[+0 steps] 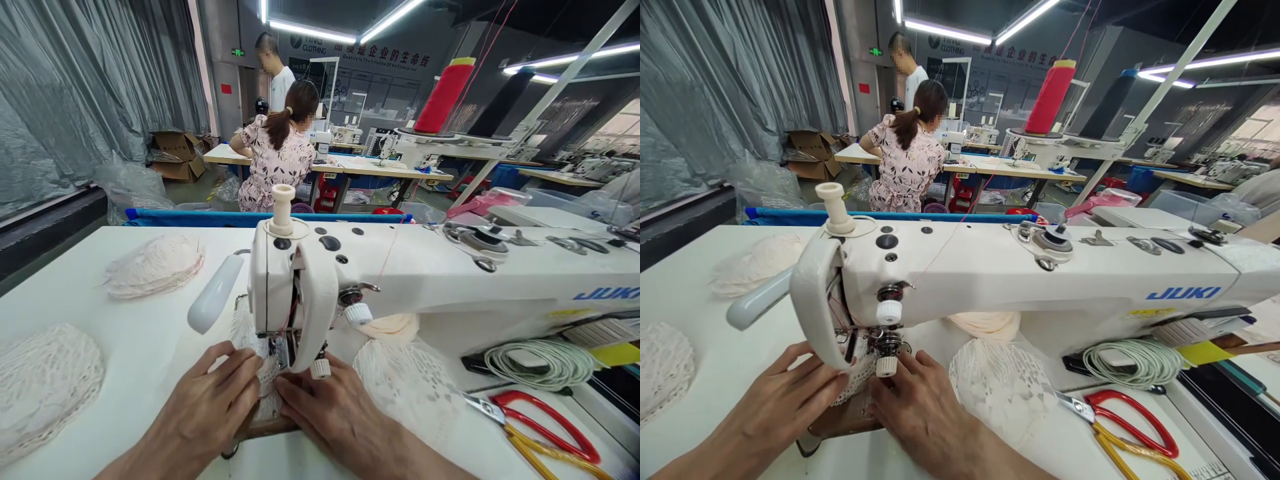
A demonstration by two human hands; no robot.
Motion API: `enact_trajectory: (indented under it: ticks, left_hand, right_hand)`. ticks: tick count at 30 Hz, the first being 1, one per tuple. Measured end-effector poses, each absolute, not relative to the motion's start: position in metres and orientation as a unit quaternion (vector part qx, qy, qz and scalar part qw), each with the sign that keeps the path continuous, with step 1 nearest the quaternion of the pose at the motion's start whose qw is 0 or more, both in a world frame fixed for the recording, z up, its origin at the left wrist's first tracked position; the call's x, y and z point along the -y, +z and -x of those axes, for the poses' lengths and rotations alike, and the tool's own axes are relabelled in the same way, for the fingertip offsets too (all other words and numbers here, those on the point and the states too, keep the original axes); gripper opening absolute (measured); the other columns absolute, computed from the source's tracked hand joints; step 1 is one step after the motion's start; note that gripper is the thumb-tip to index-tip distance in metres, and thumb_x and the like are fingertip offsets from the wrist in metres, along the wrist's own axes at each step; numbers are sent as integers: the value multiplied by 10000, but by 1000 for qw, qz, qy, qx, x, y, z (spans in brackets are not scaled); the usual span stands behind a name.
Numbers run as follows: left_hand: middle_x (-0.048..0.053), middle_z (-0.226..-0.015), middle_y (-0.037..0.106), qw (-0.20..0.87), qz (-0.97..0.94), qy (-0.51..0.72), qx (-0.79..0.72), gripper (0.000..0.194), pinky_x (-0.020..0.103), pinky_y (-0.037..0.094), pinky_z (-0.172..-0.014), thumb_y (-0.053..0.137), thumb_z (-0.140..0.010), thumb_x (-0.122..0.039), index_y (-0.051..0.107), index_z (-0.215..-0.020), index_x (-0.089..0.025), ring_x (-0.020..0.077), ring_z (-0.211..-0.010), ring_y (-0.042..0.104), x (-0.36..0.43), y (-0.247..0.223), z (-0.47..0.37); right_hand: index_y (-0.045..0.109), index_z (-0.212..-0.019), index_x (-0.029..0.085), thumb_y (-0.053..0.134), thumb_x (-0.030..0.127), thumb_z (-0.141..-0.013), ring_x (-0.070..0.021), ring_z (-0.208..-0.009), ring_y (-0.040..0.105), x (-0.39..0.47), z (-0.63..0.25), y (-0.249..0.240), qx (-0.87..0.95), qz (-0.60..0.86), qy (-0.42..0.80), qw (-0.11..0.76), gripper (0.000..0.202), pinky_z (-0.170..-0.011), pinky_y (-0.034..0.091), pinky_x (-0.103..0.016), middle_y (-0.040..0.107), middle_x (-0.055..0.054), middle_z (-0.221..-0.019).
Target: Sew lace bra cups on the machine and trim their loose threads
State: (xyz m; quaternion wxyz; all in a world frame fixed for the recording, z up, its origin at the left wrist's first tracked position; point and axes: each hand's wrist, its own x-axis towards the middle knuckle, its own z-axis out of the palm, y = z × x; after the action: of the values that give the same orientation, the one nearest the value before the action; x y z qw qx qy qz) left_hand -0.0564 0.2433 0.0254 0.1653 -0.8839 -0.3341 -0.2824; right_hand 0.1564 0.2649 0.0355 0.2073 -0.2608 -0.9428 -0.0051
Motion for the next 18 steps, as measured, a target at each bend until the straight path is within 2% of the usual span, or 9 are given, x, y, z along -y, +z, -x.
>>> enact_trajectory:
  ticks: [4, 10, 14, 18]
  left_hand:
    - [48, -917, 650, 177, 892, -271, 315, 318, 365, 344, -907, 344, -905, -14, 613, -797, -146, 164, -922, 556, -243, 20, 58]
    - [86, -1118, 630, 174, 900, -227, 328, 333, 380, 281, -994, 312, -901, -27, 615, -841, -149, 174, -1018, 531, -237, 9, 53]
    - [67, -1095, 645, 166, 899, -228, 335, 337, 357, 276, -989, 314, -896, -24, 607, -809, -166, 156, -998, 533, -238, 8, 52]
    - [43, -1026, 669, 186, 896, -219, 340, 363, 340, 279, -962, 271, -928, -37, 607, -986, -160, 145, -970, 528, -241, 11, 51]
  right_hand:
    - [601, -950, 159, 474, 139, -881, -159, -642, 467, -266, -157, 33, 943, 257, -19, 212, 147, -566, 329, -280, 551, -24, -685]
    - [596, -871, 157, 484, 121, -867, -152, -657, 466, -267, -157, 33, 946, 252, -24, 204, 118, -581, 326, -274, 552, -27, -703]
    - [596, -894, 163, 500, 143, -868, -161, -669, 482, -266, -158, 34, 945, 257, -19, 203, 100, -580, 329, -280, 562, -25, -702]
    - [586, -904, 162, 492, 173, -888, -165, -695, 512, -267, -157, 38, 941, 268, 6, 207, 96, -571, 332, -282, 588, -30, -733]
